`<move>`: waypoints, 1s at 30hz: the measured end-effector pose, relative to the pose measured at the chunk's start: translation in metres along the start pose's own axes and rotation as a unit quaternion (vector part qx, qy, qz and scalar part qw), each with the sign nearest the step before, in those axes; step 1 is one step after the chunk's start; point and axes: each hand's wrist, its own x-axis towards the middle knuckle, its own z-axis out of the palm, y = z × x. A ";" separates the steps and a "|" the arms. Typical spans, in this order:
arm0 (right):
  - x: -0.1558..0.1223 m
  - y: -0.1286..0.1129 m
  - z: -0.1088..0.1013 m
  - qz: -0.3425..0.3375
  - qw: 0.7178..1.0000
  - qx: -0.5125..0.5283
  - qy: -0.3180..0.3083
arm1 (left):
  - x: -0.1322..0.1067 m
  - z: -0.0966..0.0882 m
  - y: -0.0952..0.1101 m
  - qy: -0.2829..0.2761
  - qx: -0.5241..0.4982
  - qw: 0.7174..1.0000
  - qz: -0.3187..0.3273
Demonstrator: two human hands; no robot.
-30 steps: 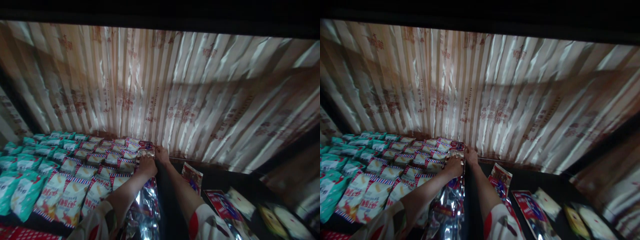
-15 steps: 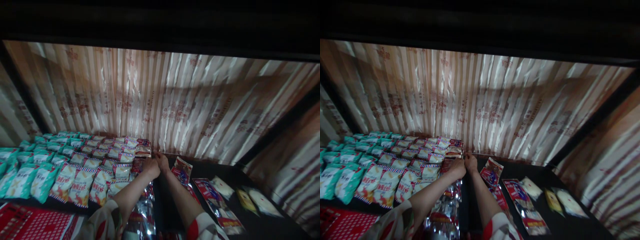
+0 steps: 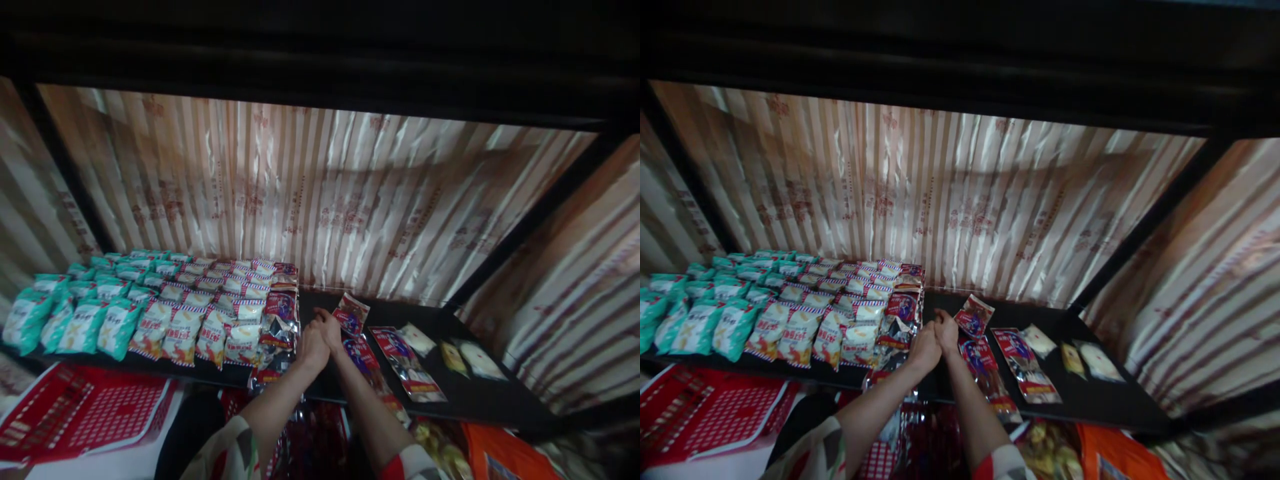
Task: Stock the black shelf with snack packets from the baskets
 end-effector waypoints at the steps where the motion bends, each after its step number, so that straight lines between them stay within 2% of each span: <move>1: -0.007 0.003 0.000 0.003 1.000 0.010 0.001 | -0.005 0.006 -0.002 0.003 -0.007 1.000 -0.004; 6: -0.044 0.020 0.003 0.015 0.995 0.100 0.013 | -0.029 0.036 -0.017 0.022 -0.041 0.999 0.004; 12: -0.092 0.031 0.004 0.001 0.989 0.133 0.066 | -0.062 0.067 -0.038 0.023 -0.049 0.998 0.043; 18: -0.148 0.034 0.011 -0.017 0.984 0.146 0.101 | -0.090 0.093 -0.072 -0.011 -0.036 0.998 0.046; 22: -0.185 0.041 0.027 -0.045 0.991 0.115 0.058 | -0.102 0.109 -0.105 -0.041 -0.056 0.994 0.087; 25: -0.204 0.051 0.047 -0.051 0.994 0.098 0.025 | -0.107 0.123 -0.131 -0.073 -0.077 0.991 0.083; 28: -0.215 0.064 0.069 -0.021 0.996 0.085 -0.015 | -0.106 0.135 -0.154 -0.096 -0.088 0.990 0.055; 30: -0.218 0.075 0.084 0.028 0.997 0.048 -0.055 | -0.102 0.140 -0.168 -0.117 -0.075 0.990 0.000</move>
